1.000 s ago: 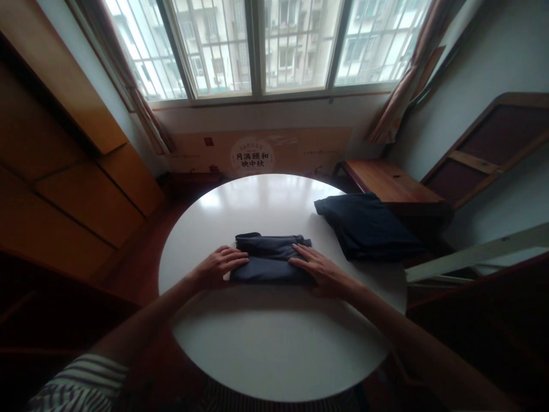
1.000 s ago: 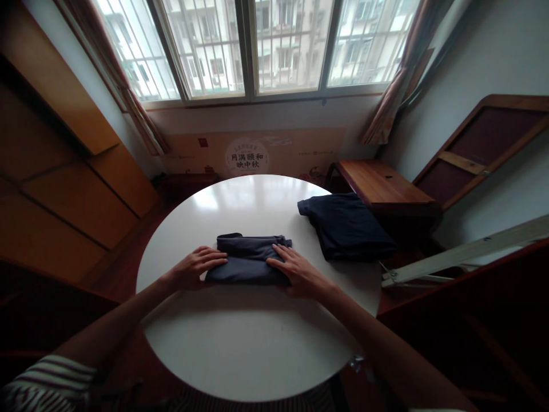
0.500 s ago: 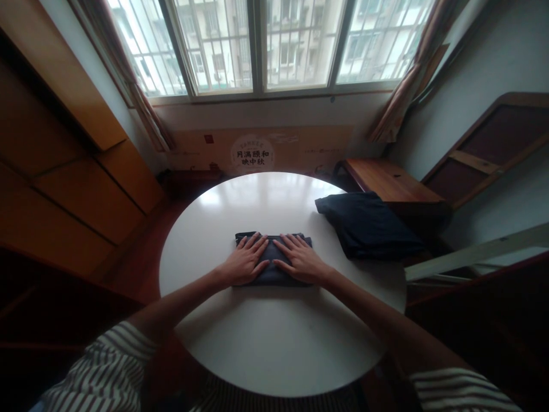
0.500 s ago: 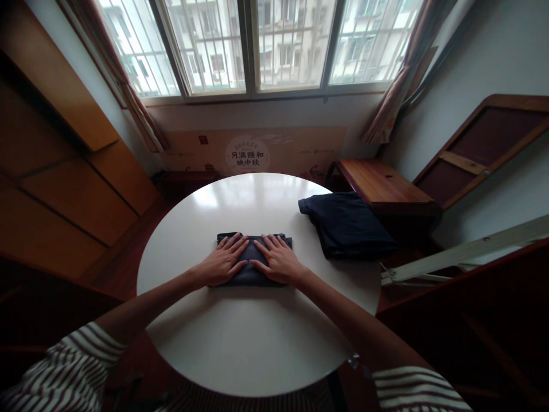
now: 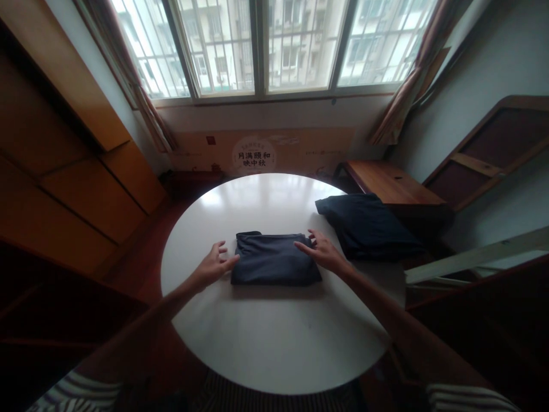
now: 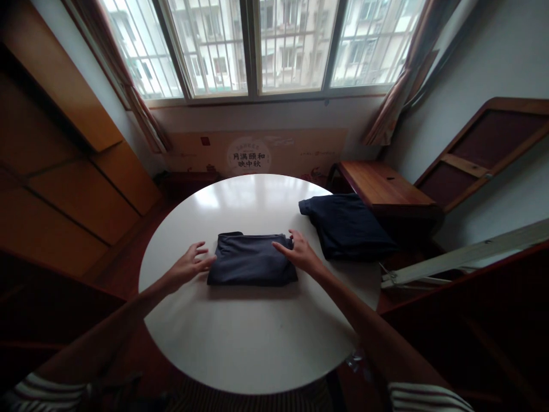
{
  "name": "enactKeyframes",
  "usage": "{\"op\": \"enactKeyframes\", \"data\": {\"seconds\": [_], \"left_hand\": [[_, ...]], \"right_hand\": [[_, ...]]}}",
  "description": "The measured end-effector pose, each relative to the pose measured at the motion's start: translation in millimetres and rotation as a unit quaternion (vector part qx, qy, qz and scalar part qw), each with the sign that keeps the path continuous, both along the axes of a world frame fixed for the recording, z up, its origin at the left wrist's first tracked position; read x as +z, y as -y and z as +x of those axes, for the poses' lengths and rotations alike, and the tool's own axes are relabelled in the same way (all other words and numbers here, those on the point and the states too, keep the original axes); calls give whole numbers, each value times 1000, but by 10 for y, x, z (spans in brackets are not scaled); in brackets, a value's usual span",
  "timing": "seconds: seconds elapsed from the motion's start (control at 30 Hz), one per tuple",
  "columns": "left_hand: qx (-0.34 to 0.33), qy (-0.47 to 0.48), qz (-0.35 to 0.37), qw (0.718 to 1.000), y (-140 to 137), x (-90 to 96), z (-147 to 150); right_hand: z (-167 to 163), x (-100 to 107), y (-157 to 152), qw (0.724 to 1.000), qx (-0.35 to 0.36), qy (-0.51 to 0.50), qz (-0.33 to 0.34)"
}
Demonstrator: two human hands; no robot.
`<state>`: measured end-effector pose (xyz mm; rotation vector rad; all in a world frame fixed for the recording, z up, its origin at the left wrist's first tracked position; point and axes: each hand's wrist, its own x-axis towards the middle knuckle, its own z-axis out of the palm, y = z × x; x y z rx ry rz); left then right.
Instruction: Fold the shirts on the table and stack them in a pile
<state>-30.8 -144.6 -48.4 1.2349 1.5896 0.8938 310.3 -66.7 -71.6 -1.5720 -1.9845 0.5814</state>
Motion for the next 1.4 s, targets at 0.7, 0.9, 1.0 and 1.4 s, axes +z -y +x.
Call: {"op": "enactKeyframes", "data": {"seconds": [0.7,0.9,1.0,1.4], "left_hand": [[-195,7,194,961,-524,260,496],[-213,129,170,953,-487,398,358],[-230,155,176,945,-474,504,294],[-375,78,284,879,-1909,1266,1507]], "right_hand": [[-447,671,-679,930,285,95,-212],[-645,915,-646,863,329,138,-358],[-496,1008,-470,856,337,114,-375],[931,1376,157,941,168,-211,-206]]}}
